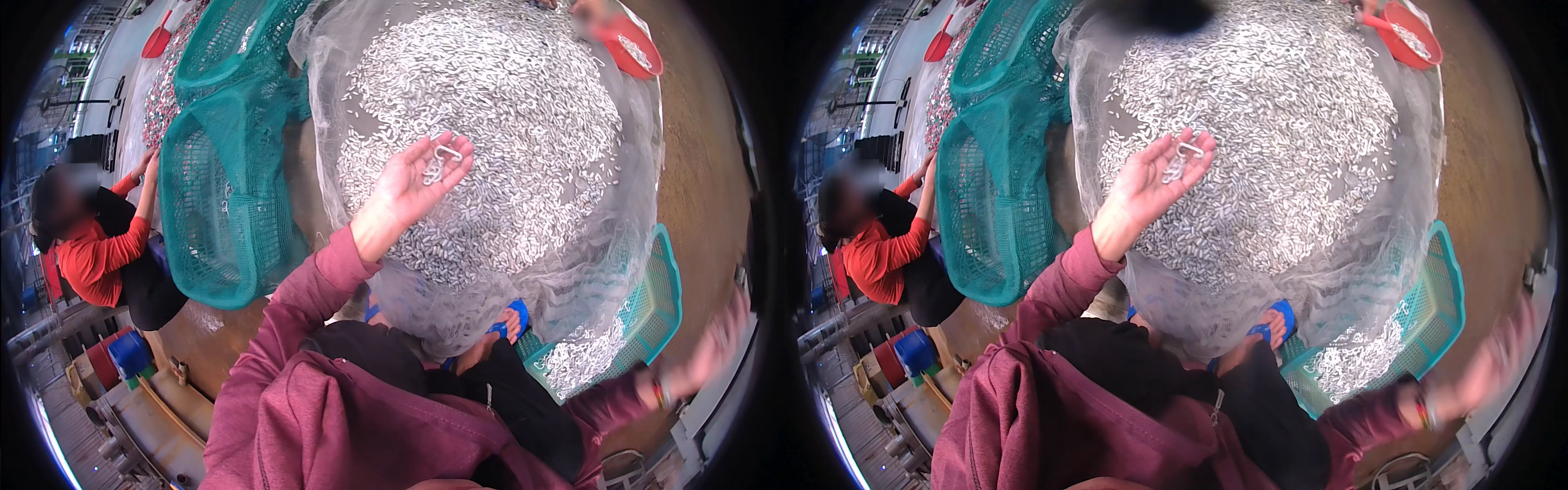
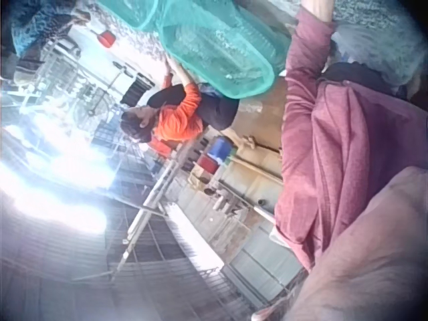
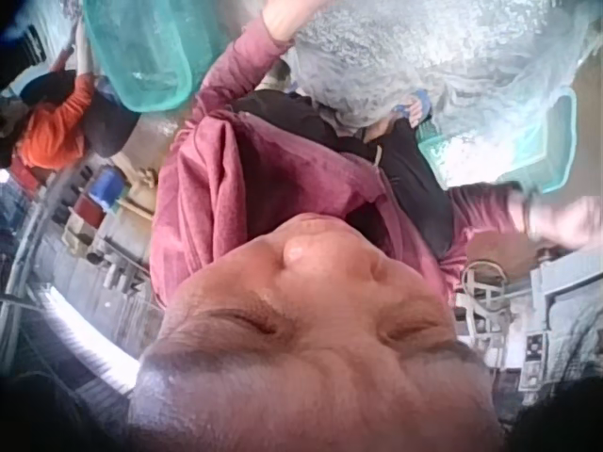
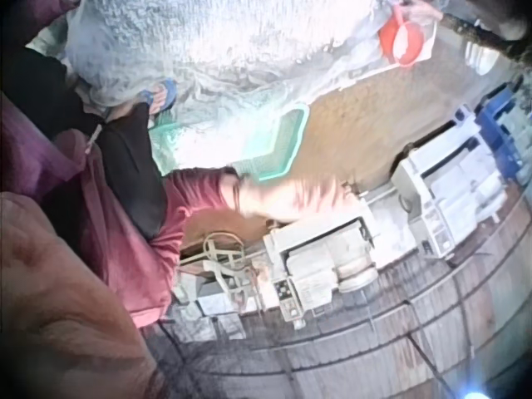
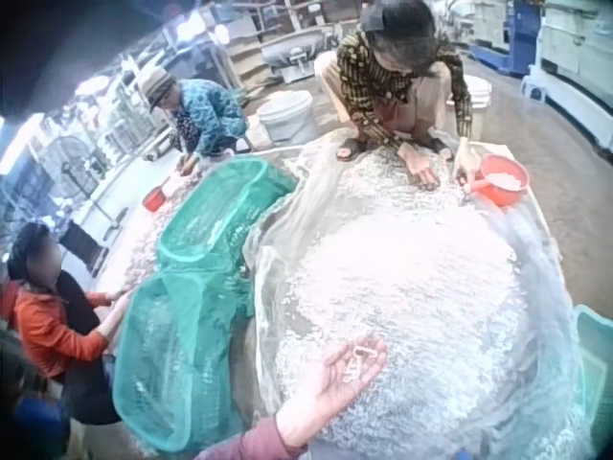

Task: The person sits on the floor and sorts small silver metal rings from a large pile on a plastic sheet. They pick up handfuls of rings, separate them, and place them into a green basket. Another person is visible in the background performing a similar task.

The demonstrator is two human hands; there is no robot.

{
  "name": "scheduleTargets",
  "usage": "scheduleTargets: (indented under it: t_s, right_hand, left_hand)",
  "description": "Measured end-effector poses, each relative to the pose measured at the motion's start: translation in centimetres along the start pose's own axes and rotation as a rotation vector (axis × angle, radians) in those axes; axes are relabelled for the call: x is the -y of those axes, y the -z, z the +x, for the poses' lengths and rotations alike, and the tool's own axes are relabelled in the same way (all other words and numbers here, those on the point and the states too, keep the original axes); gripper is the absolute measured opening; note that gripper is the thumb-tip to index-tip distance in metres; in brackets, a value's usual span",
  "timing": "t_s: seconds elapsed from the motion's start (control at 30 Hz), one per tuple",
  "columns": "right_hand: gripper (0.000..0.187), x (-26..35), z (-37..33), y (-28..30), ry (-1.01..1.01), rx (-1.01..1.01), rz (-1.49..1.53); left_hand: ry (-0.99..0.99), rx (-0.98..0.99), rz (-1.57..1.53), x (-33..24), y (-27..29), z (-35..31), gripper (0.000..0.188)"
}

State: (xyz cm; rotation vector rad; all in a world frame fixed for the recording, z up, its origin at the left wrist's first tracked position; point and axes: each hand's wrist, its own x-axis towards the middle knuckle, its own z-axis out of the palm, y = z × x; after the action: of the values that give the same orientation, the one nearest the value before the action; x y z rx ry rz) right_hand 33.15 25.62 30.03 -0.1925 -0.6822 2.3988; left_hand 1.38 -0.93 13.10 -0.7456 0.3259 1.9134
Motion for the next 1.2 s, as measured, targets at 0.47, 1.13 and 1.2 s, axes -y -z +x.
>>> scheduleTargets:
  t_s: [0.47,1.13,1.2]
  right_hand:
    - [0.041,-21.2,3.2,4.2,-0.608,-0.293,0.346]
    - [0.044,2.5,-19.1,15.9,0.086,-0.947,-1.969]
    - [0.037,1.1,-12.2,12.4,0.143,-0.811,-1.782]
  left_hand:
    - [-1.128,0.995,2.162,6.6,-7.6,-2.0,0.036]
    - [-0.091,-0.052,1.597,-9.2,5.3,11.9,0.03]
    - [-0.218,-0.118,1.545,-8.0,6.3,11.9,0.022]
